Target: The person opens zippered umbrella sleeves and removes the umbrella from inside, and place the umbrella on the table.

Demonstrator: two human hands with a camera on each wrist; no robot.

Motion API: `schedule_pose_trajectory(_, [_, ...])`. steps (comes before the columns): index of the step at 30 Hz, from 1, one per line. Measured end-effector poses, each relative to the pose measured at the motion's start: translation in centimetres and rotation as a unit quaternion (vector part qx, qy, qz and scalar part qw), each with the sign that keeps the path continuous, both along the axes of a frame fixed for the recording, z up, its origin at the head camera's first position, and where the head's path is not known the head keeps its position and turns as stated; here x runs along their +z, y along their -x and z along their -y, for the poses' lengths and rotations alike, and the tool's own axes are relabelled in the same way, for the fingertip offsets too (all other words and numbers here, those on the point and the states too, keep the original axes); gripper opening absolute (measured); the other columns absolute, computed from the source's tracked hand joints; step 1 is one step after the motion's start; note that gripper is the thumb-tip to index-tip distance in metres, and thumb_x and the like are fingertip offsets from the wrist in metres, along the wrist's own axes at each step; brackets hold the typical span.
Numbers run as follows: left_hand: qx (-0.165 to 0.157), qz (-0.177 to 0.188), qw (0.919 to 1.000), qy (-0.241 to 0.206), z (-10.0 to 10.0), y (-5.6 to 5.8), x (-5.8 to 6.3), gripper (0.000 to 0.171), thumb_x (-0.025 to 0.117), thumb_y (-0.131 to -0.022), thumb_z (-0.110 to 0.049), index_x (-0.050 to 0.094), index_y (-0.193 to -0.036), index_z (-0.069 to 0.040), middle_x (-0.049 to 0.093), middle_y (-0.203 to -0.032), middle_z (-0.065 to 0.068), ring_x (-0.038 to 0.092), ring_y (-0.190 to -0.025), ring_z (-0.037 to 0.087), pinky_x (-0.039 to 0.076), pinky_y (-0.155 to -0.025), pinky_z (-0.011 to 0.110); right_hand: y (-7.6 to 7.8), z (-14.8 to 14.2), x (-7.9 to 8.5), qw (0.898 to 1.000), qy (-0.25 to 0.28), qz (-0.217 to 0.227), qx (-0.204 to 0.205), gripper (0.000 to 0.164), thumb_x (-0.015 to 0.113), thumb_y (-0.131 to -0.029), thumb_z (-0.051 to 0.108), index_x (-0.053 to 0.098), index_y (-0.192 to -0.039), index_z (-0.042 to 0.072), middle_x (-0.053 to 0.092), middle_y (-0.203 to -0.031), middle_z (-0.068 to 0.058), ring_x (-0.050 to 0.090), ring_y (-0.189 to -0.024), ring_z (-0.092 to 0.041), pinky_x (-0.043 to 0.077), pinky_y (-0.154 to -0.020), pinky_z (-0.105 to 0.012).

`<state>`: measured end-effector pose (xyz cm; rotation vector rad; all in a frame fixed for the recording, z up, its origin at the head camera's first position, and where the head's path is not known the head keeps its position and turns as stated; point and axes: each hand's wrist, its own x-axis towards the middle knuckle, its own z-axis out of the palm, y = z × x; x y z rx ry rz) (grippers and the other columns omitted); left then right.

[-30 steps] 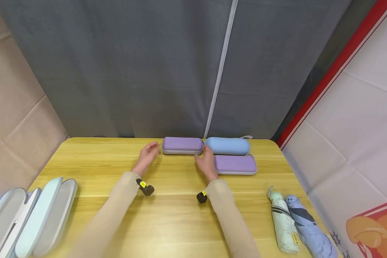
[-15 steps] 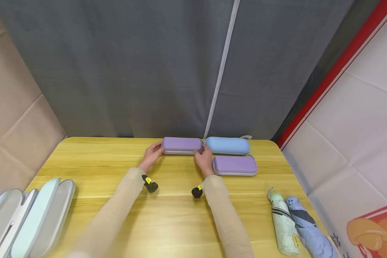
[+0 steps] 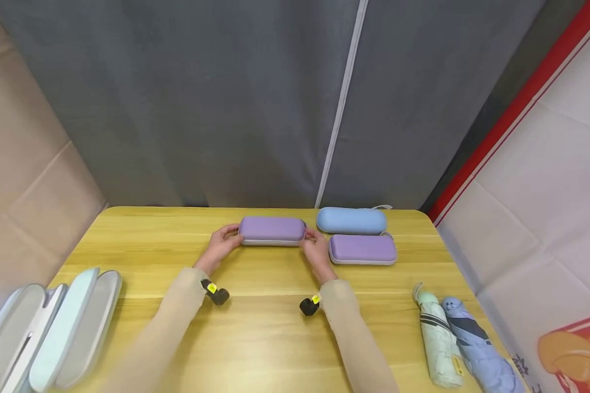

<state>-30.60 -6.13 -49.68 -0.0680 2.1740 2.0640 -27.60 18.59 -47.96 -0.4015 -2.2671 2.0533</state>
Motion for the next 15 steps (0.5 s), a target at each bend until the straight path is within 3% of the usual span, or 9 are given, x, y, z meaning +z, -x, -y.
schedule_pose_trajectory(11, [-0.002,0.009,0.9983,0.057,1.3,-4.9,0.5,0.047,0.064,-0.083,-0.005,0.05,-0.127,0.004,0.05,-0.129,0.022,0.056,-0.108,0.032,0.05,-0.086,0.034,-5.3,0.8,-0.4,1.0,-0.017,-0.009,0.007,0.044,0.051,-0.079,-0.005,0.051,-0.123,-0.007,0.052,-0.109,-0.017,0.052,-0.086,-0.018,0.05,-0.068,-0.028])
schedule_pose_trajectory(15, [0.004,0.023,0.9968,0.076,1.9,-6.8,0.4,0.046,0.065,-0.082,-0.006,0.052,-0.125,0.003,0.053,-0.123,0.022,0.059,-0.101,0.028,0.05,-0.081,0.031,-7.4,1.4,-0.8,0.999,-0.042,-0.03,0.006,0.042,0.053,-0.078,-0.007,0.052,-0.12,-0.011,0.054,-0.106,-0.018,0.054,-0.087,-0.021,0.048,-0.067,-0.024])
